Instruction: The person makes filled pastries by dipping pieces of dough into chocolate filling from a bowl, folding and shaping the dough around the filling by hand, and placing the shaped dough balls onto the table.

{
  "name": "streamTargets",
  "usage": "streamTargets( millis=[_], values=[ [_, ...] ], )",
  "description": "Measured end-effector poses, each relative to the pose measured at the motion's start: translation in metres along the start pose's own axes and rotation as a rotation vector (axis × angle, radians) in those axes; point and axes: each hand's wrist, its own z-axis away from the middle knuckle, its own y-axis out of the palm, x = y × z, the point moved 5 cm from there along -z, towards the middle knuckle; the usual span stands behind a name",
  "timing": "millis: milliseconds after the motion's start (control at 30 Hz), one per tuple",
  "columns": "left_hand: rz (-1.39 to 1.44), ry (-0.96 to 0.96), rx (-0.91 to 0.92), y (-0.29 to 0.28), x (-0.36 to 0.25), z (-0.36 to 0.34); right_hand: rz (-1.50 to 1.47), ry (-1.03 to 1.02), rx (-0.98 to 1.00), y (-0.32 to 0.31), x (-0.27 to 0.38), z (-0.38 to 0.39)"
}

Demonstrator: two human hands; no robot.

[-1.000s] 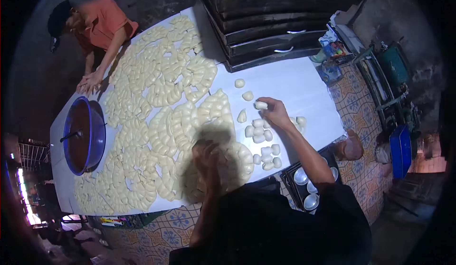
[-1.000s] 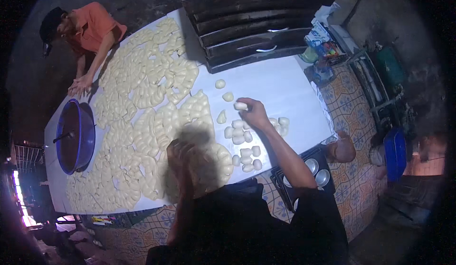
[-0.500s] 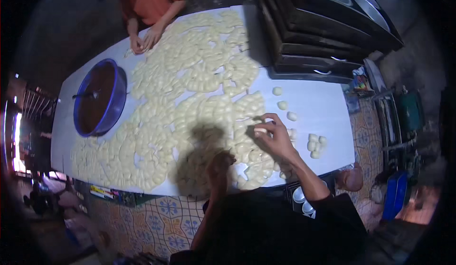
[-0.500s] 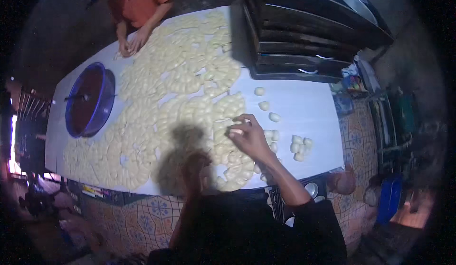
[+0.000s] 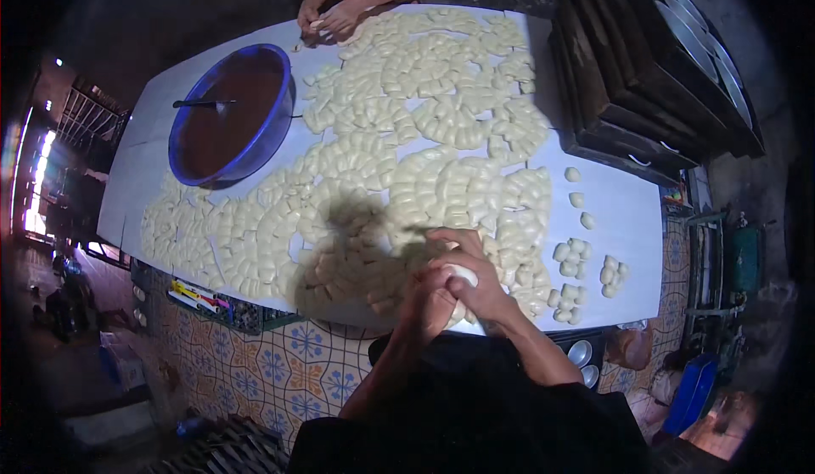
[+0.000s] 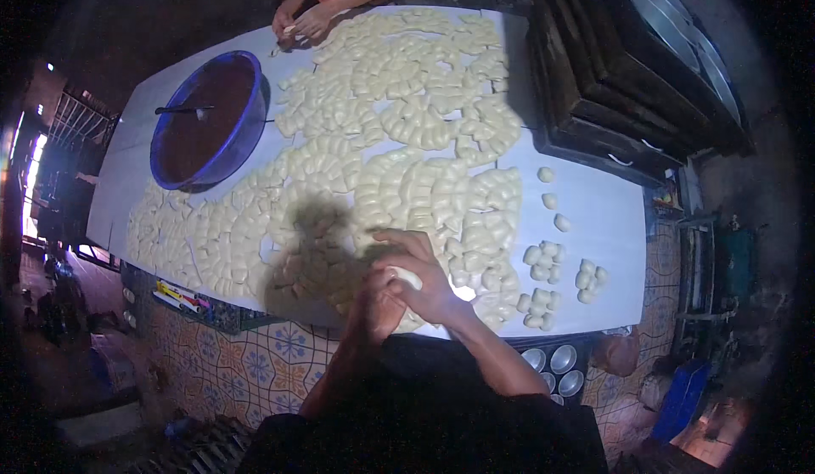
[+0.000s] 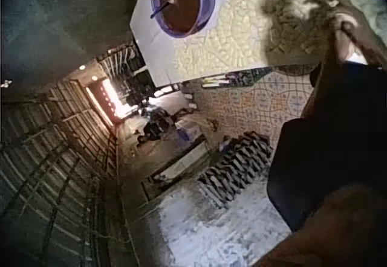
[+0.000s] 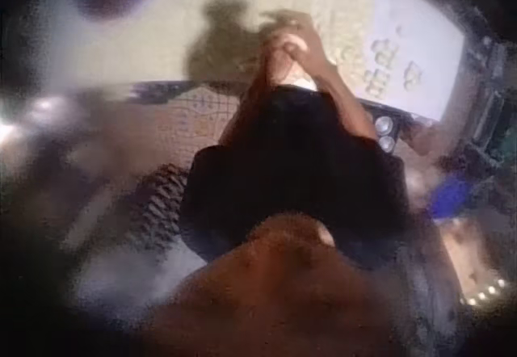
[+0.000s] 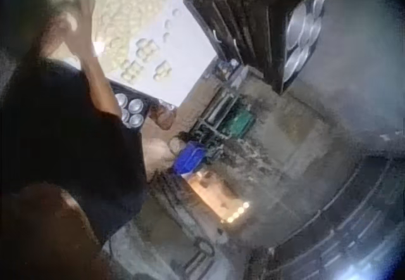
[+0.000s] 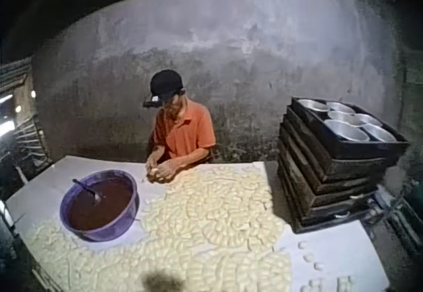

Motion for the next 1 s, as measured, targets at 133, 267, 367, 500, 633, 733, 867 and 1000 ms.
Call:
streamTargets(
  millis=[133, 267, 367, 500, 633, 733, 867, 1000],
  values=[
    [0.276, -0.125, -0.255, -0.014, -0.042, -0.005, -0.499, 0.418, 0.078, 0.039, -0.021, -0.026],
    [0.499, 0.018, 0.347, -0.062, -0.131, -0.073, -0.460, 0.379, 0.138, 0.054, -0.071, -0.030],
    [-0.360, 0.389, -0.218, -0.161, -0.265, -0.165, -0.674, 0.428, 0.016, 0.071, -0.053, -0.054],
    [-1.425, 0.382, -0.653, -0.237, -0.379, -0.215, -0.378, 0.455, -0.019, 0.083, -0.061, -0.053],
    [-1.791, 0.137, -0.463, -0.263, -0.385, -0.237, -0.372, 0.368, -0.010, 0.091, -0.081, -0.057],
    [-1.692, -0.102, -0.436, -0.200, -0.357, -0.208, -0.259, 0.307, 0.058, 0.085, -0.090, -0.047],
    [-1.573, 0.354, -0.400, -0.141, -0.318, -0.156, -0.490, 0.592, -0.095, 0.096, -0.094, -0.053],
    [-0.137, -0.400, -0.075, -0.103, -0.163, -0.088, -1.249, 0.715, -0.200, 0.105, -0.113, -0.047]
  ],
)
